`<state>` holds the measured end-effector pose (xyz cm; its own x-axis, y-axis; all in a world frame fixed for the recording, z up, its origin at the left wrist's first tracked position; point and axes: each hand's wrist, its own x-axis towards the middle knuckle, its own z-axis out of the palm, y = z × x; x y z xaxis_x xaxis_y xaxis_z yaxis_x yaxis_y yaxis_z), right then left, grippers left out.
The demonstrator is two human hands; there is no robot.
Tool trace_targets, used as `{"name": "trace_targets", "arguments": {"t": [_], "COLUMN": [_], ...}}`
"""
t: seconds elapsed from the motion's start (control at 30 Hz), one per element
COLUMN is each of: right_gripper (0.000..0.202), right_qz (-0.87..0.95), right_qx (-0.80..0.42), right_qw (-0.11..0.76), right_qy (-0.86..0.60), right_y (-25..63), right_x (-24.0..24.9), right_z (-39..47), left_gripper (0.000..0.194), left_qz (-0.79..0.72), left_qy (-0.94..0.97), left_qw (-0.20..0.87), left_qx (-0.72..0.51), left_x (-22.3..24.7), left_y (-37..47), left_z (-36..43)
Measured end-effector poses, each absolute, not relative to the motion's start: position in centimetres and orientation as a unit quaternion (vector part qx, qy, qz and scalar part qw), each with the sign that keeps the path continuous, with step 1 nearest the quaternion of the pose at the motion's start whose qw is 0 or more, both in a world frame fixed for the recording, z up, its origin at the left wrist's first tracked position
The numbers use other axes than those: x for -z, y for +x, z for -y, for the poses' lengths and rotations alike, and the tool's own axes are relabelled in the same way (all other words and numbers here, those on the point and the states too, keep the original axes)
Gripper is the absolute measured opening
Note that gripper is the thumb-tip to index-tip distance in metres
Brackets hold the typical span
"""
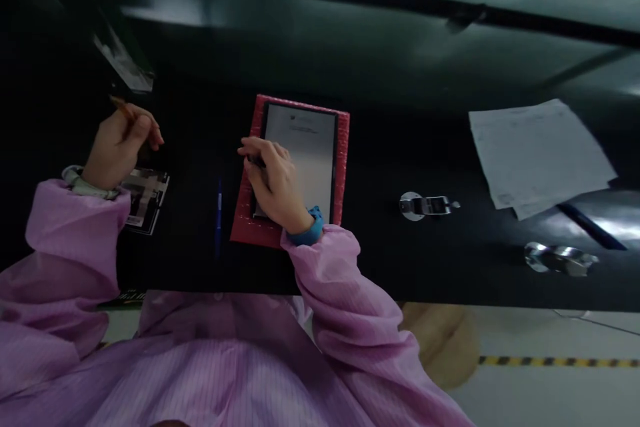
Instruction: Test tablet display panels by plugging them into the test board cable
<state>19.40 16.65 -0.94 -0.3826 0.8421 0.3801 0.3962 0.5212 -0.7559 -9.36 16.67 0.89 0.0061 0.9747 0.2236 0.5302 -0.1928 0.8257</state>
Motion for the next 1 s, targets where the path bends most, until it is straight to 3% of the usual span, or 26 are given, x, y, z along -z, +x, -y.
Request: {"name": "trace_targets", "arguments": {"t": [0.17, 0.43, 0.57, 0.8, 1.0], "right_gripper": [0.026, 0.029, 0.041, 0.043, 0.044], "right_qz": [0.840, 0.844, 0.807, 0.717, 0.647], "right_qx": [-0.236, -0.226, -0.221, -0.192, -0.239], "right_qw": [0.347, 0.307, 0.325, 0.356, 0.428], "right_qy": [-0.343, -0.378, -0.440, -0.568, -0.584], "right_y": [19.5, 20.2, 22.8, 29.1, 25.4], "right_x": [0.9, 1.1, 1.9, 5.8, 5.7], "right_z": [-16.7, -17.2, -19.3, -24.1, -23.0], "left_gripper": [0.038, 0.025, 0.023, 0.018, 0.029], "left_qz": [-0.565, -0.550, -0.558, -0.589, -0.579], "left_qy": [0.695, 0.747, 0.762, 0.760, 0.739], "left_qw": [0.284, 0.268, 0.194, 0.090, 0.121], "left_qx": [-0.342, -0.258, -0.266, -0.259, -0.322], "left_x": [-0.8, -1.6, -1.6, -1.8, -2.2], "left_y": [-9.2, -8.6, -8.5, -8.6, -8.6], "left_z": [-16.4, -16.3, -16.3, -16.2, -16.2]}}
